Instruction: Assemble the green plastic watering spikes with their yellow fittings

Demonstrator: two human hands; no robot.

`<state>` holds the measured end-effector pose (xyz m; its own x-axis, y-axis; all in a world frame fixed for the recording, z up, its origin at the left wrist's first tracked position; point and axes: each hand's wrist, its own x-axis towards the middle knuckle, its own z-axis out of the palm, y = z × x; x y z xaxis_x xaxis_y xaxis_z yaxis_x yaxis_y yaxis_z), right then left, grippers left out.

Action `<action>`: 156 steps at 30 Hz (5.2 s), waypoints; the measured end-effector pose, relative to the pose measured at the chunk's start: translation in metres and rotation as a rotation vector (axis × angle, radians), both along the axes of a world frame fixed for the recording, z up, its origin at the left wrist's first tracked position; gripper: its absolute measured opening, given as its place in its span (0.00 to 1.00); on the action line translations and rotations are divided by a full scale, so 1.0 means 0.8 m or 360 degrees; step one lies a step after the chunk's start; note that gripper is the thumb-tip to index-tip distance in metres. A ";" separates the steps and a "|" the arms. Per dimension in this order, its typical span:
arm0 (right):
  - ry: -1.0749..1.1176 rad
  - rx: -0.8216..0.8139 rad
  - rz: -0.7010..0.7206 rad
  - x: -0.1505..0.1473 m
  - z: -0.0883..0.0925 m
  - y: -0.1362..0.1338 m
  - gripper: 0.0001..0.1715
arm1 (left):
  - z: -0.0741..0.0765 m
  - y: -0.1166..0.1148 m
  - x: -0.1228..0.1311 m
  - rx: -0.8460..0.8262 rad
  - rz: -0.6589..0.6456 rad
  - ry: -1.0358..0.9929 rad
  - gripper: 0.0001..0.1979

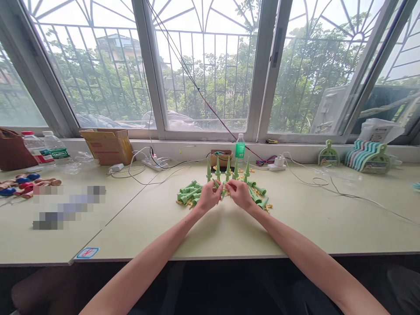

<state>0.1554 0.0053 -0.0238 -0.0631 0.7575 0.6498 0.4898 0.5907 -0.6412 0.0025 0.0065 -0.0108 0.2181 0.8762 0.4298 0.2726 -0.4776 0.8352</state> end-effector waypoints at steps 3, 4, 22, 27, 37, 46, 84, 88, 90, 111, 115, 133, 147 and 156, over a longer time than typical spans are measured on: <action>-0.0001 -0.0008 0.0001 0.000 -0.001 0.001 0.18 | -0.001 0.000 -0.001 0.0021 -0.0012 0.0014 0.10; -0.0001 -0.0013 0.0000 0.000 -0.001 0.001 0.18 | -0.001 0.000 -0.001 0.0028 -0.0014 0.0015 0.10; 0.0010 -0.0104 0.0068 -0.004 -0.001 -0.002 0.17 | -0.005 0.008 -0.003 -0.0028 0.0013 -0.0056 0.11; -0.0001 -0.0127 0.0079 -0.002 -0.005 0.002 0.17 | -0.002 0.003 -0.002 0.0057 0.0043 0.0044 0.10; -0.0101 -0.0052 -0.0027 -0.002 -0.006 0.003 0.18 | -0.005 0.005 -0.002 0.0168 -0.0027 0.0082 0.10; 0.0009 -0.0005 -0.0104 -0.002 0.001 -0.001 0.17 | 0.004 -0.001 0.002 0.0191 -0.0059 -0.0114 0.08; 0.0013 0.0012 -0.0119 0.003 -0.001 0.001 0.20 | 0.001 0.004 -0.004 0.0116 -0.0157 0.0016 0.12; 0.0002 0.0009 -0.0124 0.002 -0.001 0.001 0.20 | 0.001 0.003 -0.003 0.0204 -0.0130 0.0037 0.11; -0.0001 0.0010 -0.0122 0.001 0.000 0.000 0.20 | 0.001 0.002 -0.003 0.0183 -0.0117 0.0032 0.12; 0.0044 0.0012 -0.0068 0.001 0.008 -0.009 0.20 | 0.002 0.007 0.000 -0.0785 -0.0349 -0.0471 0.19; 0.0063 -0.0025 0.0010 0.001 0.007 -0.008 0.20 | 0.001 0.009 -0.001 -0.0864 -0.0425 -0.0477 0.20; 0.0070 0.0029 -0.0071 0.001 0.005 -0.004 0.20 | 0.012 0.000 -0.003 -0.0364 -0.0342 -0.0333 0.19; 0.0036 0.0026 -0.0058 0.000 0.001 -0.002 0.20 | 0.000 0.008 -0.007 0.0077 -0.0267 -0.0147 0.21; 0.0061 -0.0066 0.0030 -0.001 0.000 -0.002 0.21 | -0.001 0.012 -0.006 0.0183 -0.0126 -0.0090 0.20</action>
<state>0.1542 0.0040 -0.0241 -0.0533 0.7829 0.6199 0.4532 0.5721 -0.6836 -0.0024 0.0159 -0.0113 0.2569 0.8016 0.5398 0.1845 -0.5890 0.7868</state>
